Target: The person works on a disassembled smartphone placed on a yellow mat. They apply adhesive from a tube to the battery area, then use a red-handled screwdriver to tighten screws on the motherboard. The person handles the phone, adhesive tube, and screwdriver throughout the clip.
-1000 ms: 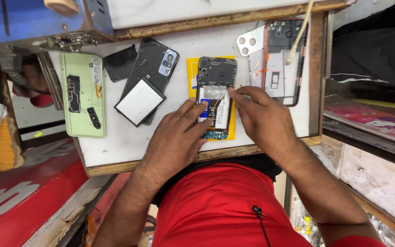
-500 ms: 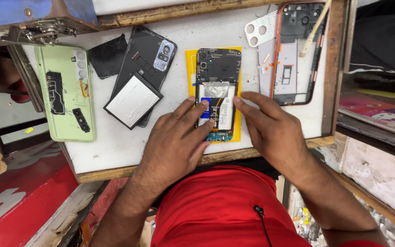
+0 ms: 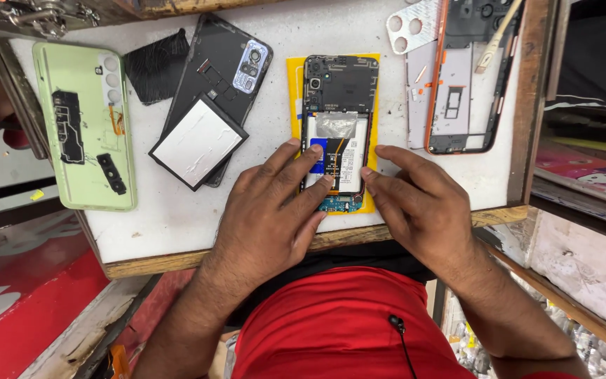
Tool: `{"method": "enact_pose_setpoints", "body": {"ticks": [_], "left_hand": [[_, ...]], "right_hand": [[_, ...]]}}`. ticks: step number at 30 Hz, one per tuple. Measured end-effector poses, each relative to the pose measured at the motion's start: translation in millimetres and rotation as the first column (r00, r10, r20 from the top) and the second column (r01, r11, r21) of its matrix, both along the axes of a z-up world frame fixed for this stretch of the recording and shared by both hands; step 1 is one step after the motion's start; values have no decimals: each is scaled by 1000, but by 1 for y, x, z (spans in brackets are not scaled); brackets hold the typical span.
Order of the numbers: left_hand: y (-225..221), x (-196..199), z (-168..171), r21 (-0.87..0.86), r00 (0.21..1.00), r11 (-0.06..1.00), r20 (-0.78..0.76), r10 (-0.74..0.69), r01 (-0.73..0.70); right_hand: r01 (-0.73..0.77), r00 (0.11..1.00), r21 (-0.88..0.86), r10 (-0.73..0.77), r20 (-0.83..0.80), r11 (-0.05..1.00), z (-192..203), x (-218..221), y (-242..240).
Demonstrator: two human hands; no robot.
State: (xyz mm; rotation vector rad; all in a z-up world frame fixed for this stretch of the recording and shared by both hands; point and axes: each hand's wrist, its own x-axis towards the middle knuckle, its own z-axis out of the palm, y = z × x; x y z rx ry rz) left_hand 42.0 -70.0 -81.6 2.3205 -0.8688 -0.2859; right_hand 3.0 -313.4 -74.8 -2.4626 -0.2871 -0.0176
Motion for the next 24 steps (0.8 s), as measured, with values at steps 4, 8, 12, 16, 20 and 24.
{"method": "enact_pose_setpoints", "body": {"ticks": [4,8,12,16,20,24], "left_hand": [[-2,-3,-3,18,1000,1000,9,4,-5],[-2,-5,-5,11,1000,1000,21,18,-18],[-4,-5,-1,20,999,999,30,25,-26],[-9,-1,16,99,996,995,89,-5,-4],[-17,7,24,71,982,997,186,-44,31],[-28,11,15,-4,978,999,200,-52,54]], "right_hand": [[1,1000,40,0,-22,999,-3,-1,-2],[-23,1000,12,23,-8,1000,-7,-5,-3],[-52,998,-19,52,30,998,-6,-15,-1],[-41,998,5,40,40,999,-3,-16,0],[19,999,96,-16,-34,995,2,-14,-2],[302,932,184,-250,-262,935,11,3,-3]]}}
